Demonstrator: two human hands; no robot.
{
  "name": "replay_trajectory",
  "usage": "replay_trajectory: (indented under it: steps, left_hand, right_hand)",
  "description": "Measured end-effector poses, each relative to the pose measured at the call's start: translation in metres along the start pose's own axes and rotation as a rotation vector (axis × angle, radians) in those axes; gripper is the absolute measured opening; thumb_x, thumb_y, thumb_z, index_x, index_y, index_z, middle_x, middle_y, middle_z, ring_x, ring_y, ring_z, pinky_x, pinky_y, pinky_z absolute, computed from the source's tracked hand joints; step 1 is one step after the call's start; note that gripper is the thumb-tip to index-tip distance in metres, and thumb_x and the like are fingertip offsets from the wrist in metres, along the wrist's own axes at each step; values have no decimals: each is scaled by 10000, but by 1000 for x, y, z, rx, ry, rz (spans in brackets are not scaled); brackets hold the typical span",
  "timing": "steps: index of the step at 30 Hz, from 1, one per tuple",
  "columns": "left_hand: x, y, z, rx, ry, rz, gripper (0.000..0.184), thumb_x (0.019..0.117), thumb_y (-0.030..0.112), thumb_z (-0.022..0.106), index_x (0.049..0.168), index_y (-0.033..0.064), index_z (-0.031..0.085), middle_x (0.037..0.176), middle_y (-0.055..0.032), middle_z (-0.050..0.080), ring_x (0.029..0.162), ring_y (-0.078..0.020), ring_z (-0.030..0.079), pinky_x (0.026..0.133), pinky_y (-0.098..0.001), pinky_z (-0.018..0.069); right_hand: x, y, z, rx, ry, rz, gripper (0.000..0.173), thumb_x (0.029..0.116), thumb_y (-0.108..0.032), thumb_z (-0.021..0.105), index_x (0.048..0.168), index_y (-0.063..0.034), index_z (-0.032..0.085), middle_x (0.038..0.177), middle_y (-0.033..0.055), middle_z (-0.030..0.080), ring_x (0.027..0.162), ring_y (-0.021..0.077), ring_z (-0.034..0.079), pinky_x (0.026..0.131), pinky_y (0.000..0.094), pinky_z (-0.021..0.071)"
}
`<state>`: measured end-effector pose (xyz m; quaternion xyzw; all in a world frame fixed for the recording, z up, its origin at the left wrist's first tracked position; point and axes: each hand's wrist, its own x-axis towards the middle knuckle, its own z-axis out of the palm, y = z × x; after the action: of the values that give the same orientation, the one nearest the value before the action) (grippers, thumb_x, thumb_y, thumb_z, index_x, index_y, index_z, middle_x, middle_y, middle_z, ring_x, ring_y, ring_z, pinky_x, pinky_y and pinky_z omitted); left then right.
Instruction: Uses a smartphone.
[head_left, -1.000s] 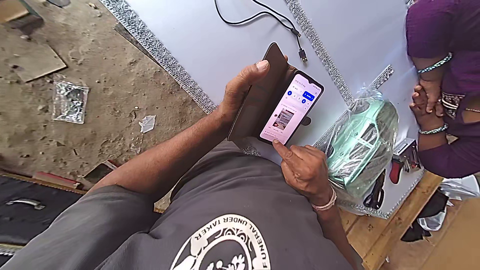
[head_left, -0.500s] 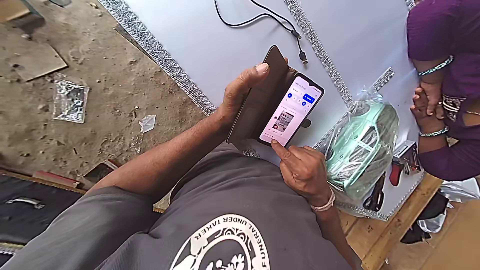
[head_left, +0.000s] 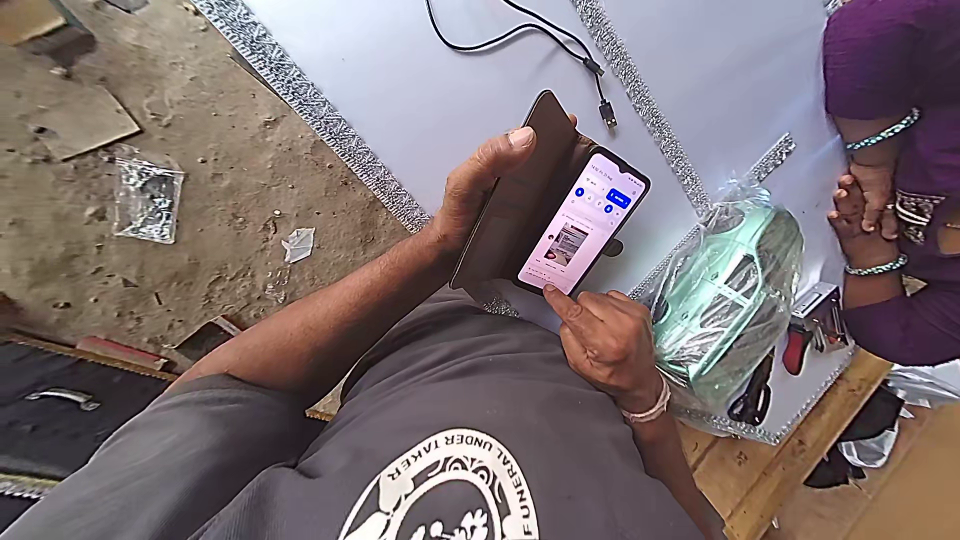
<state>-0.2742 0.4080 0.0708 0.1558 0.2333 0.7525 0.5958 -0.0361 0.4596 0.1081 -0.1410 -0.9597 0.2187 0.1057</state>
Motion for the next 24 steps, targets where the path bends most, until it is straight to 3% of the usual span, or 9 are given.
replay_trajectory:
  steps: [3,8,12,18,24]
  left_hand:
    - [-4,1,4,21,33,-7,429,1048,337,366,1341,103,575,1148,-53,715,1032,-126,704,883,-330,606]
    - [-1,1,0,8,7,11,419,1028,317,407,1330,87,585,1193,-74,714,1092,-152,694,943,-351,589]
    - [-5,2,6,12,14,-9,432,1052,340,366,1354,101,561,1144,-51,712,1010,-124,706,863,-328,612]
    - [0,0,-1,-1,-21,2,439,1028,334,405,1358,87,557,1196,-74,706,1085,-152,693,929,-348,594]
    - [-1,-1,0,-2,-7,6,462,1034,329,378,1384,74,539,1214,-79,697,1102,-152,686,944,-345,587]
  right_hand:
    - [0,0,0,-5,10,4,341,969,-131,493,1127,-96,794,582,34,552,499,175,495,485,331,366]
    - [-1,0,-1,-24,32,10,343,970,-135,493,1134,-92,791,576,34,540,500,177,487,488,330,360]
    - [-2,-1,-2,-33,24,6,343,970,-137,492,1132,-97,792,578,32,544,500,180,492,488,334,363]
    - [-2,-3,-3,-35,31,-5,322,965,-145,500,1060,-95,803,576,33,539,498,176,495,488,331,367]
    - [-2,-5,-3,-37,28,-4,337,962,-133,497,1109,-88,797,581,34,555,499,179,498,486,333,368]
